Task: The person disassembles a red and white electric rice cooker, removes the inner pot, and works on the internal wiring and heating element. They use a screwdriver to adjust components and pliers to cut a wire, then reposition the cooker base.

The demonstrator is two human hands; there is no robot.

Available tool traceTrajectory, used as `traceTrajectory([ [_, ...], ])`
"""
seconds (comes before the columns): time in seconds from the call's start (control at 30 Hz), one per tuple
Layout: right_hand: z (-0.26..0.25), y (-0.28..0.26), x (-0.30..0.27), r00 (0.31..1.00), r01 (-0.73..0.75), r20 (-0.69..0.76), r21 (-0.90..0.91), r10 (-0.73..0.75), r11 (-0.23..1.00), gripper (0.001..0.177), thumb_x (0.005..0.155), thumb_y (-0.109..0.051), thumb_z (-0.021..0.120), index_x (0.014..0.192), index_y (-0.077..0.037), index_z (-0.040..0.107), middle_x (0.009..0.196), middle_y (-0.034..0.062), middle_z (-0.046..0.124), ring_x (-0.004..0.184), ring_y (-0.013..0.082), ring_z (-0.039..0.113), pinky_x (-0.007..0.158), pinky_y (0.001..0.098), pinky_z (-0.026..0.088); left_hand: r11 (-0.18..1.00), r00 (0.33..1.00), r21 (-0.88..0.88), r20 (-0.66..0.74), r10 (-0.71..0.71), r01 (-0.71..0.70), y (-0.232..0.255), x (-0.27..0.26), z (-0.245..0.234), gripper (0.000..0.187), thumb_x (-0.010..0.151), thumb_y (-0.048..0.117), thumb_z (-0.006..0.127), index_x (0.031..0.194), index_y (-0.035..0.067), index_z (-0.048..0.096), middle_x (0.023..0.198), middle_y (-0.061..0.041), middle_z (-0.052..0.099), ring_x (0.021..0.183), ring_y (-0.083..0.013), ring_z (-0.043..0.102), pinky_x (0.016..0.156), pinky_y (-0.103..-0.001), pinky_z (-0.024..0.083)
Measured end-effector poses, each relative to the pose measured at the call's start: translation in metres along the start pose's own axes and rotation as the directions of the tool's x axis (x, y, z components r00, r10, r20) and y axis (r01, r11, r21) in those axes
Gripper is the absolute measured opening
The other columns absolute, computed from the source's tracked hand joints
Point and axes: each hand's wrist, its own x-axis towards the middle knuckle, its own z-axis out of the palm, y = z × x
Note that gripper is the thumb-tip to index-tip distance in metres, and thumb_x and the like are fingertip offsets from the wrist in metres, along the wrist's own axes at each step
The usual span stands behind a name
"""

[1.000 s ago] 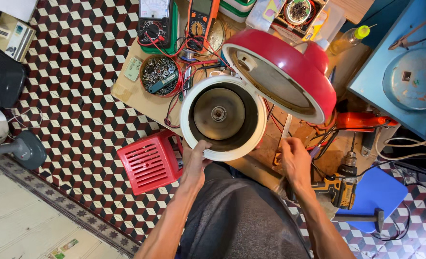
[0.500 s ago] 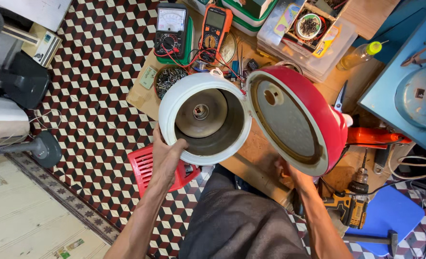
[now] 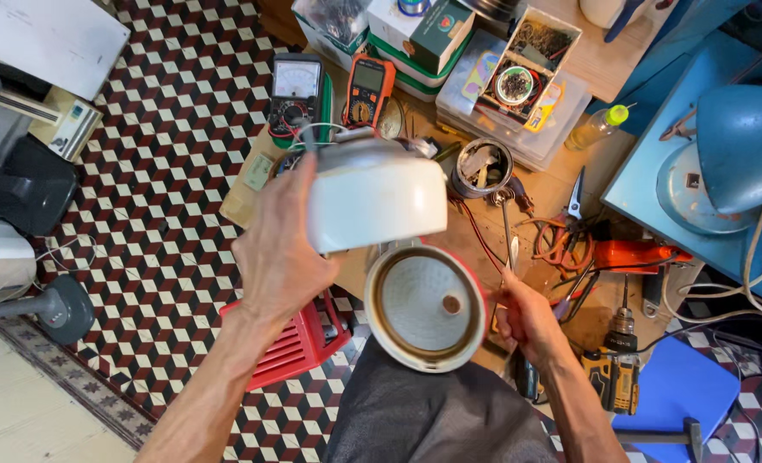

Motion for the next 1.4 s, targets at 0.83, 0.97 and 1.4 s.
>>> traceTrajectory([
  [0.83, 0.01, -0.031, -0.068, 0.984, 0.172, -0.004, -0.244, -0.178, 0.954, 0.033, 0.099, -0.032, 0.066, 0.089, -0.001, 0.068, 0.065, -0.0035, 0.049, 0.054, 0.0048, 0.042, 0.045, 0.0232, 0.034, 0.734, 0.684, 0.001, 0.363, 0.632, -0.679, 0.001, -0.018, 0.058, 0.068, 0.087, 0.001, 0.066, 0.148, 0.023, 0.049, 0.133, -0.011, 0.05, 0.132, -0.0288, 0.049, 0.122, -0.049, 0.033],
  [0.97, 0.027, -0.04, -0.048, 0.986, 0.162, -0.01, -0.14, -0.165, 0.977, 0.022, 0.094, -0.023, 0.07, 0.096, -0.002, 0.064, 0.068, 0.0, 0.057, 0.054, 0.0076, 0.052, 0.047, 0.0245, 0.041, 0.74, 0.676, -0.023, 0.388, 0.627, -0.672, 0.005, -0.02, 0.057, 0.068, 0.086, 0.001, 0.066, 0.148, 0.024, 0.048, 0.132, -0.011, 0.05, 0.131, -0.0285, 0.049, 0.121, -0.049, 0.034],
  [1.4, 0.074, -0.092, -0.013, 0.946, 0.252, 0.237, -0.112, -0.221, 0.961, 0.02, 0.092, -0.013, 0.064, 0.111, -0.004, 0.064, 0.093, 0.0042, 0.072, 0.059, 0.0062, 0.057, 0.052, 0.0234, 0.049, 0.725, 0.619, -0.06, 0.475, 0.625, -0.686, 0.001, -0.057, 0.061, 0.062, 0.095, 0.01, 0.064, 0.152, 0.025, 0.044, 0.133, -0.003, 0.046, 0.137, -0.0221, 0.043, 0.127, -0.045, 0.03],
])
